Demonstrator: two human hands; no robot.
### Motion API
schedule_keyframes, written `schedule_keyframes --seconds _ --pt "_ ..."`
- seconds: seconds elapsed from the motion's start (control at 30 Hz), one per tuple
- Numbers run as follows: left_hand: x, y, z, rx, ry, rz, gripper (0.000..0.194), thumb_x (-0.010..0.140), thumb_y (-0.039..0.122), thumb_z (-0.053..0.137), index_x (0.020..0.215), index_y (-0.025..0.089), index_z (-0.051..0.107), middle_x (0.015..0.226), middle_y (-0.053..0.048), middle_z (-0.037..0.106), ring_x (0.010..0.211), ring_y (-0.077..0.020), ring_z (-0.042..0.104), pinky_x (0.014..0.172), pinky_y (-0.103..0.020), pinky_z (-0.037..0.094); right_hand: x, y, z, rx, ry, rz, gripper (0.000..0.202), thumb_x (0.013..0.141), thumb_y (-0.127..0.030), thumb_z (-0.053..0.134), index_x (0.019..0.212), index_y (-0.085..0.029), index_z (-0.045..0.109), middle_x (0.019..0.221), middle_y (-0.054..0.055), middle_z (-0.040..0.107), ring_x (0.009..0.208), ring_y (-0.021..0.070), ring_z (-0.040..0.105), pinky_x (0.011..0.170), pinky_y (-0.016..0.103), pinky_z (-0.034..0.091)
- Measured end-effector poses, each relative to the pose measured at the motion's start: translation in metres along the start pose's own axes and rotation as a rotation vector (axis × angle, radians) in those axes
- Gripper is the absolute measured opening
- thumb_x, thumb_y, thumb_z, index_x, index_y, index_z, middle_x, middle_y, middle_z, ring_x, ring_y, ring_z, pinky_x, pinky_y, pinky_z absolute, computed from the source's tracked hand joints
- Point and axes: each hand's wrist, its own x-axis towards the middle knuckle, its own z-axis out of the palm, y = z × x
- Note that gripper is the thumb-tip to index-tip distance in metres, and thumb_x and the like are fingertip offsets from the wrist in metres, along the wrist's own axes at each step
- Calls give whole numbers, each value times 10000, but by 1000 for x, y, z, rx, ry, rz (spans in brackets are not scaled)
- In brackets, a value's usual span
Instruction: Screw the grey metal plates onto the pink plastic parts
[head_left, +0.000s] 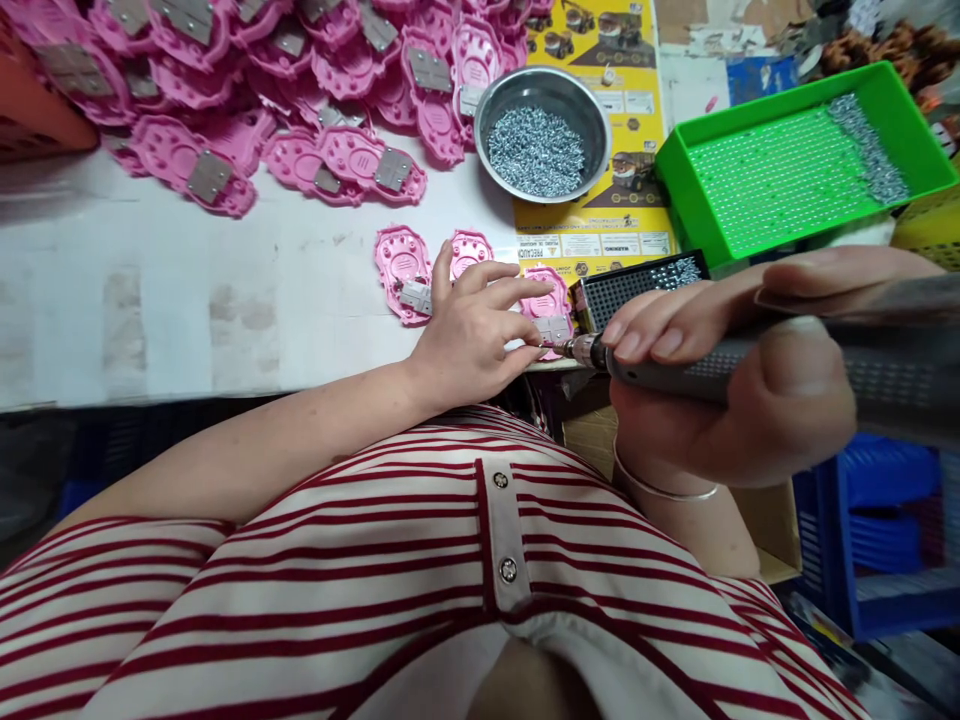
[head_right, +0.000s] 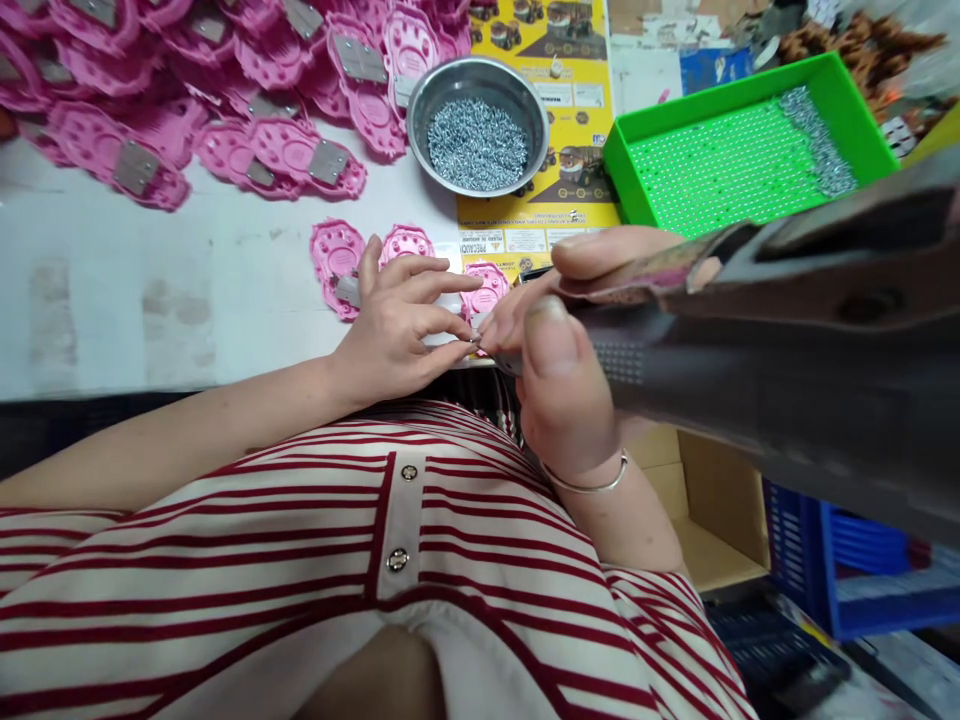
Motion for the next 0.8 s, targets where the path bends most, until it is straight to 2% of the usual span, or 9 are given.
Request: schedule_keyframes --seconds 0.07,0.13,0.3,0.43,0.67,0.73,0.8 --pt "0 0 -1 -1 -2 -5 99 837 311 731 752 272 762 1241 8 728 1264 -309 548 1226 -676 73 -1 3 1 -23 46 -229 188 908 -459 528 803 -307 494 609 -32 309 453 92 369 446 271 471" --pt "0 -1 -1 -1 1 0 101 839 309 731 749 272 760 1243 6 727 1258 -311 553 1222 -682 82 -2 6 0 -77 67 -354 130 933 -378 504 831 -302 529 606 -36 350 447 86 380 436 267 472" --pt "0 -2 0 28 -31 -28 109 849 333 735 761 277 768 1235 -7 731 1265 -328 545 1212 -702 87 -6 14 -7 -43 57 -276 125 892 -445 588 881 -322 602 612 -47 384 455 97 447 464 309 513" --pt "0 -3 1 26 -47 -46 114 848 363 753 764 288 768 1166 -1 761 1244 -332 561 1206 -720 74 -9 20 -8 -26 170 -236 158 880 -438 626 981 -318 632 629 -55 401 462 74 461 473 277 496" --pt "-1 -4 3 36 -97 9 117 892 334 693 809 296 766 1094 13 780 1204 -316 586 1197 -737 93 -10 36 -4 -25 197 -231 183 881 -418 645 1020 -298 633 594 -67 385 452 63 442 460 243 458" --pt "-1 -4 4 30 -98 22 122 898 327 683 817 286 764 1086 16 781 1196 -316 589 1193 -749 84 -11 39 -4 -48 215 -214 225 871 -454 655 1033 -304 613 636 -62 422 474 61 454 478 248 445" --pt "0 -4 4 23 -100 20 130 905 321 675 819 279 763 1087 21 782 1192 -314 590 1193 -754 75 -13 41 -5 -80 154 -129 287 880 -552 604 1054 -330 553 741 -50 462 516 60 466 516 262 448"
